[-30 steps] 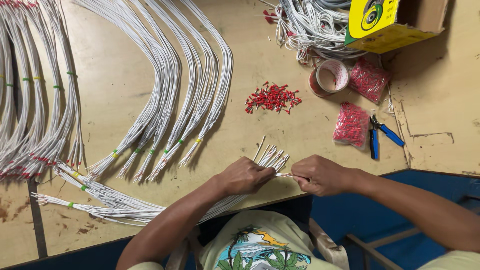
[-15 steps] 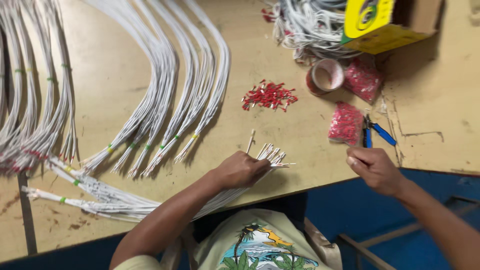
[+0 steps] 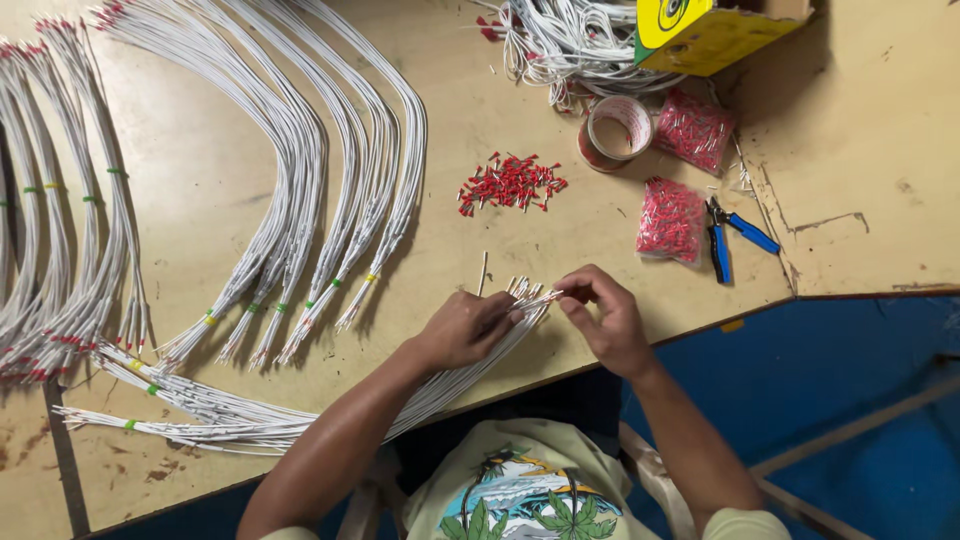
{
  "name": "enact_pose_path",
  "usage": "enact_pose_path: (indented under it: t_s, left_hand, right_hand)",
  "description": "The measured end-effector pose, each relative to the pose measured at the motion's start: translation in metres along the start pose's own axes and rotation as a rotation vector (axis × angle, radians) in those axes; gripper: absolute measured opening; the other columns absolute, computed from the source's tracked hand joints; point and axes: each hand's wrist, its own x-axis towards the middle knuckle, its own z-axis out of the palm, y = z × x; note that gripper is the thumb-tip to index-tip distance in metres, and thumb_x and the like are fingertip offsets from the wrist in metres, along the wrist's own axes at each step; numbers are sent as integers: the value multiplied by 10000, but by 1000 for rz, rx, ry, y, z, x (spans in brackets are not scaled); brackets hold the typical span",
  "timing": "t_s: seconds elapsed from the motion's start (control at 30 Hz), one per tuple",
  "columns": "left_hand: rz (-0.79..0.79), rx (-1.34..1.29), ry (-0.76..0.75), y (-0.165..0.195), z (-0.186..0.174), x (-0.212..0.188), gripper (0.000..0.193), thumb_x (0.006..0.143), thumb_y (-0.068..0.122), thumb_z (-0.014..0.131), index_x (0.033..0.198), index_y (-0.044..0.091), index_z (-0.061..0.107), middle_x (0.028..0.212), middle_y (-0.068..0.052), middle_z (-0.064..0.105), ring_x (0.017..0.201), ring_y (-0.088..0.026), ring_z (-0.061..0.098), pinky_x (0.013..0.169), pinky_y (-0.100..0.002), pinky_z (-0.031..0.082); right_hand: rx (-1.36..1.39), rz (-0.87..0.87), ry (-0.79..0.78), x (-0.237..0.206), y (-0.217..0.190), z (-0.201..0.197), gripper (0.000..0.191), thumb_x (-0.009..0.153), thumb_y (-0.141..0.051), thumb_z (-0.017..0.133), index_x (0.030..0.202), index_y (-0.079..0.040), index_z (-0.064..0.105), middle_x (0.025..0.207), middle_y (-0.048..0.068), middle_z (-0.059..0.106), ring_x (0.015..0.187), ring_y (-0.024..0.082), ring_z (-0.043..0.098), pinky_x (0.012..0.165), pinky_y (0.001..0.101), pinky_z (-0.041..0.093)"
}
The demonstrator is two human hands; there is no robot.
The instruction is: The person sits at a workbench attaching red terminal connectors to the ends of white wire leads, pressing each connector onto a stripped wire end by hand and occasionally using pliers to crimp it, then laying the finished lead with the completed bundles on the table.
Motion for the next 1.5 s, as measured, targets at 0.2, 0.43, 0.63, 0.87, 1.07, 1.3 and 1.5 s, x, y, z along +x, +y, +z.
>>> enact_pose_path:
  t_s: [0.2, 0.43, 0.63, 0.87, 1.07, 1.3, 1.5]
  left_hand:
    - [29, 48, 20, -1, 1, 0, 242, 1027, 268, 583, 939, 44, 611, 609, -170, 594, 549, -388, 592, 551, -502, 451]
    - [12, 174, 107, 5, 2, -3, 269, 996, 294, 600, 1033, 35, 659, 752, -168, 686, 625, -376, 648, 600, -490, 510]
    - [-13, 204, 172, 13, 0, -3, 278, 1023, 280, 588, 1130, 37, 667, 819, -165, 691, 688, -381, 659, 641, -483, 518]
    - [258, 392, 481, 31, -7, -3, 366, 928, 222, 690, 1184, -29, 615, 945, -144, 625, 792, -316, 647, 675, -410, 527]
    - [391, 397, 401, 32, 6, 1, 185, 905, 155, 766, 976, 48, 634, 849, -88, 612, 729, -255, 637, 631, -382, 508]
    - [351, 371, 357, 15, 18, 1, 168, 917, 115, 734, 875, 57, 582, 697, -78, 586, 586, -268, 603, 555, -405, 480]
    - [316, 332, 325, 12, 20, 0, 182, 909, 126, 744, 851, 70, 582, 634, -81, 597, 516, -285, 592, 492, -423, 460]
  right_hand:
    - [-113, -43, 47, 7, 1, 1, 71, 962, -42, 711, 936, -11, 653, 890, 21, 621, 770, 64, 552, 695, 226, 463]
    - [174, 109, -2, 7, 23, -7, 101, 988, -46, 682, 906, -10, 636, 828, -7, 567, 746, 48, 492, 676, 213, 414]
    - [386, 213, 14, 8, 38, -5, 136, 987, -48, 656, 868, -13, 599, 783, 4, 566, 662, 44, 446, 596, 220, 364]
    - [450, 178, 46, 9, 37, 2, 105, 988, -39, 633, 891, -17, 601, 806, 6, 574, 657, 49, 467, 601, 217, 381]
    - [343, 140, 98, 6, 29, 11, 138, 1021, -75, 653, 907, -11, 611, 792, -7, 558, 678, 50, 488, 623, 212, 409]
    - [332, 129, 83, 4, 26, 20, 108, 1006, -107, 632, 963, -10, 652, 831, -18, 606, 735, 37, 520, 676, 193, 439]
    - [317, 154, 84, 7, 33, 28, 110, 1006, -108, 641, 933, -28, 623, 778, -44, 529, 706, 23, 453, 628, 207, 386]
